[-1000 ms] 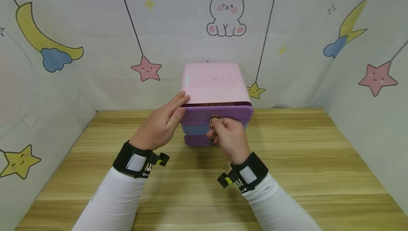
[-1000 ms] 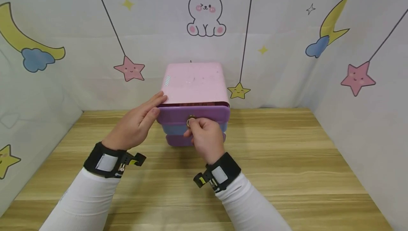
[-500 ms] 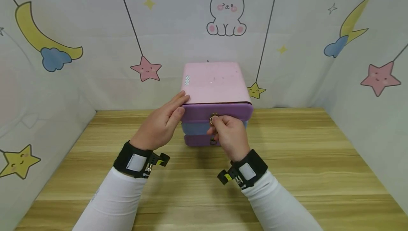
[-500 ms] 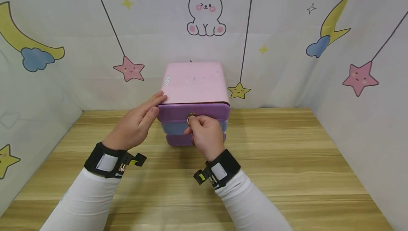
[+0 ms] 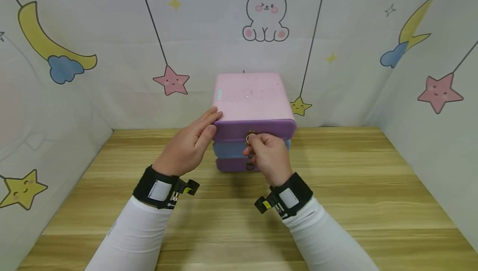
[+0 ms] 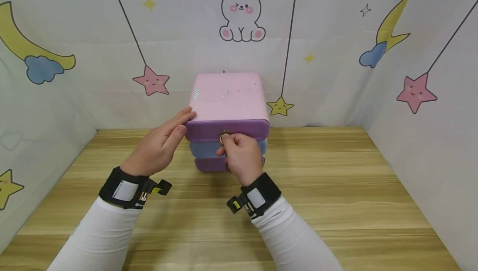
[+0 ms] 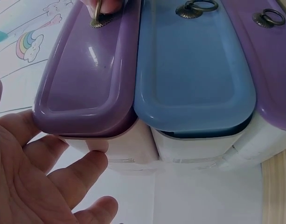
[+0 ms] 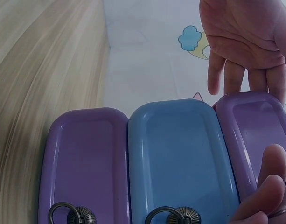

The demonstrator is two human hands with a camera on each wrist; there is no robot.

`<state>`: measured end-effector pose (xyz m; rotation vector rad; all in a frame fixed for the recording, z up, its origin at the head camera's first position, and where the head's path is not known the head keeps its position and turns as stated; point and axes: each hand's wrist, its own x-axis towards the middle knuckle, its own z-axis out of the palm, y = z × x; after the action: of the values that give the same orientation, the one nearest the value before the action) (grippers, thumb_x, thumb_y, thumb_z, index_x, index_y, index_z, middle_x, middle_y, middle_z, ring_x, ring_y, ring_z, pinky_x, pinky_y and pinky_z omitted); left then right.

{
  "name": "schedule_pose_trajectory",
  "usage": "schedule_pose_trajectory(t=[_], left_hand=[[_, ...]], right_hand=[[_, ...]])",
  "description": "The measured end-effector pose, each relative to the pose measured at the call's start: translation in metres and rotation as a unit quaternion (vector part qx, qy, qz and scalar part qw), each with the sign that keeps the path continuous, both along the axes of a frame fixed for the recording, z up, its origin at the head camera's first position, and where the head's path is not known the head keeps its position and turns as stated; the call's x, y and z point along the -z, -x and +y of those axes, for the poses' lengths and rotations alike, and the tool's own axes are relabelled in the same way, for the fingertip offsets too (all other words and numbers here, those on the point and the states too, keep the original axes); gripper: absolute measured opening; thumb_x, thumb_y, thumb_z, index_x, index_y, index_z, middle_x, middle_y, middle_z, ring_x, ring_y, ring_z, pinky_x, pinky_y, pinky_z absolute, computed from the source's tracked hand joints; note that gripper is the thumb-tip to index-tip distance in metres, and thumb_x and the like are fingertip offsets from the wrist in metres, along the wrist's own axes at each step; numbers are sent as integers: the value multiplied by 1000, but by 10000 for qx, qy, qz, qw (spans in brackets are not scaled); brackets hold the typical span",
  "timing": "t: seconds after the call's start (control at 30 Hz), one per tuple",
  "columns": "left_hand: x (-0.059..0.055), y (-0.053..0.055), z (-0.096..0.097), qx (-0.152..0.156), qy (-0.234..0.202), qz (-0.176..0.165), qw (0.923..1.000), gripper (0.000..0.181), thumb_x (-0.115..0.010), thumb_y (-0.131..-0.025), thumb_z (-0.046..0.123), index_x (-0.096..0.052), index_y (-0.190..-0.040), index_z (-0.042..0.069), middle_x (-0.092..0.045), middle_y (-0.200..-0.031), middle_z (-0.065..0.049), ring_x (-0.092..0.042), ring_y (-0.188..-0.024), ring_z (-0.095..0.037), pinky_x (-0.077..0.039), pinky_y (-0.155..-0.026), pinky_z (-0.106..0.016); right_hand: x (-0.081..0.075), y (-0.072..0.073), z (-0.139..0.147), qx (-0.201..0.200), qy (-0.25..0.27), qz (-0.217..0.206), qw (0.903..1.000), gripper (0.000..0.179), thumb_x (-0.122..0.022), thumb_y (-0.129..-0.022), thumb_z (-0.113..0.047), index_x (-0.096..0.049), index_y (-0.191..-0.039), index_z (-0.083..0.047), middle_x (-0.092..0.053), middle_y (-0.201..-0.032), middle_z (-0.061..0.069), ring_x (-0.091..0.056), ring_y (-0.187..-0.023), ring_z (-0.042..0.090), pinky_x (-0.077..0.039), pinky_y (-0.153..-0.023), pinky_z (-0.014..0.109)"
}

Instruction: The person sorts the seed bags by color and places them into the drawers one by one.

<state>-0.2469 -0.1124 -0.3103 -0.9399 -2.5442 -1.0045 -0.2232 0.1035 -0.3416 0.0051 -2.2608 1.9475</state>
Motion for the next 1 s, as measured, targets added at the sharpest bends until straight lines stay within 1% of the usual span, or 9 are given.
schedule_pose_trajectory(t=[0.3,0.57,0.7,0.87,1.0], left_hand=[[1,4,-2,38,-8,-17,10000,48,-26,-103,40,-34,-146,21,-23,-152,7,-21,-131,-5,-31,-105,-45],[2,6,-2,123,-71,84,9999,48,-28,-103,39,-31,-147,19,-22,-152,4,-20,-132,-6,-30,-106,-44],[2,9,-3,173,-117,84,9997,48,-28,-103,38,-30,-147,18,-22,-152,4,-21,-132,-7,-31,-106,-44],[3,12,-4,207,-155,27,9997,49,-29,-103,39,-30,-147,17,-21,-152,4,-21,-131,-7,-31,-106,-43],[3,14,-5,231,-182,-19,9996,50,-29,-103,39,-29,-148,17,-21,-152,4,-21,-131,-6,-31,-106,-43]], right_hand=[[0,3,-2,55,26,6,10000,36,-57,-94,-32,-70,-79,-2,-66,-67,8,-56,-56,25,-43,-45,29],[0,8,-4,115,4,-46,9999,35,-57,-93,-33,-70,-79,-3,-66,-68,7,-56,-56,25,-46,-46,31],[0,11,-6,142,-29,-23,9999,35,-57,-93,-33,-70,-79,-3,-66,-67,7,-55,-54,26,-44,-45,31],[1,14,-7,176,-69,-11,9998,35,-57,-94,-32,-70,-80,-3,-66,-67,7,-55,-54,26,-44,-43,29],[0,15,-7,190,-93,-24,9998,36,-56,-94,-33,-70,-80,-3,-67,-67,7,-56,-55,27,-45,-45,31]])
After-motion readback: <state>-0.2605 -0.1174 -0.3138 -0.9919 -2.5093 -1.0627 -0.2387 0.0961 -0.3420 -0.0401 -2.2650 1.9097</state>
